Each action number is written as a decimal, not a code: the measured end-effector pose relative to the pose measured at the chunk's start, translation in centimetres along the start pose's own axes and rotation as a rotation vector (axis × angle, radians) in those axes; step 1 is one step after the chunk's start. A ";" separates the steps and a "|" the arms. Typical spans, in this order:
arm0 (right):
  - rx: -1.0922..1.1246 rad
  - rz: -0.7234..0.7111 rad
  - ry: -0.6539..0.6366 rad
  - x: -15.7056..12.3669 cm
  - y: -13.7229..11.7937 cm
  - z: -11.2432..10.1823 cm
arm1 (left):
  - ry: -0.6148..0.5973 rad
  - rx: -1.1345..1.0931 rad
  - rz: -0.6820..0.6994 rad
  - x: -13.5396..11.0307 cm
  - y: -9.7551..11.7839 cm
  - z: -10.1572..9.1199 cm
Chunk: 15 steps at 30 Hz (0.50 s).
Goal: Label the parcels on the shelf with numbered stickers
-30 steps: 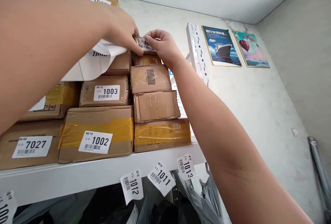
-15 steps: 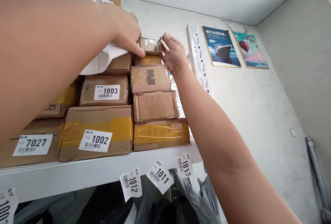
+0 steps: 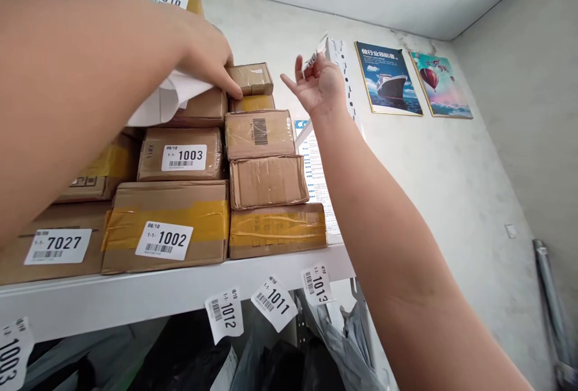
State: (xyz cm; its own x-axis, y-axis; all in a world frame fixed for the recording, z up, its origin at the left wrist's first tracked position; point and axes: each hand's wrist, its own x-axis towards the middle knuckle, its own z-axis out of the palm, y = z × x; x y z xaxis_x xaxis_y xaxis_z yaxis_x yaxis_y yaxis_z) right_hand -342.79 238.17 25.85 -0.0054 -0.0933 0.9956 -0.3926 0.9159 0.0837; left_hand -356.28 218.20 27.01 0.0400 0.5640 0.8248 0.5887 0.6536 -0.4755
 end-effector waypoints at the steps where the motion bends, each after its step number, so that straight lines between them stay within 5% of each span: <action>1: 0.031 0.045 0.003 0.0 -0.2 0.0 | 0.003 -0.059 -0.014 -0.1 -0.2 -0.1; 4: 0.139 0.161 -0.004 -0.1 -0.5 0.4 | -0.006 -0.174 -0.062 -0.2 -0.3 -0.6; 10: 0.263 0.241 -0.087 -1.0 -1.5 1.0 | 0.001 -0.031 -0.055 -0.3 0.5 -1.6; 15: 0.399 0.334 0.017 -1.7 -2.2 1.4 | 0.078 0.030 -0.138 -0.7 0.9 -0.8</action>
State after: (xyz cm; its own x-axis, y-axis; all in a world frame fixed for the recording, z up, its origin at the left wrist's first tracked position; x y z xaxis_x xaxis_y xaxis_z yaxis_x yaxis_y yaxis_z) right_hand -343.17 235.73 23.95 -0.1762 0.1878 0.9663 -0.6920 0.6745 -0.2573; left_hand -355.11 218.03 26.28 0.0241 0.4278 0.9036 0.5686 0.7375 -0.3643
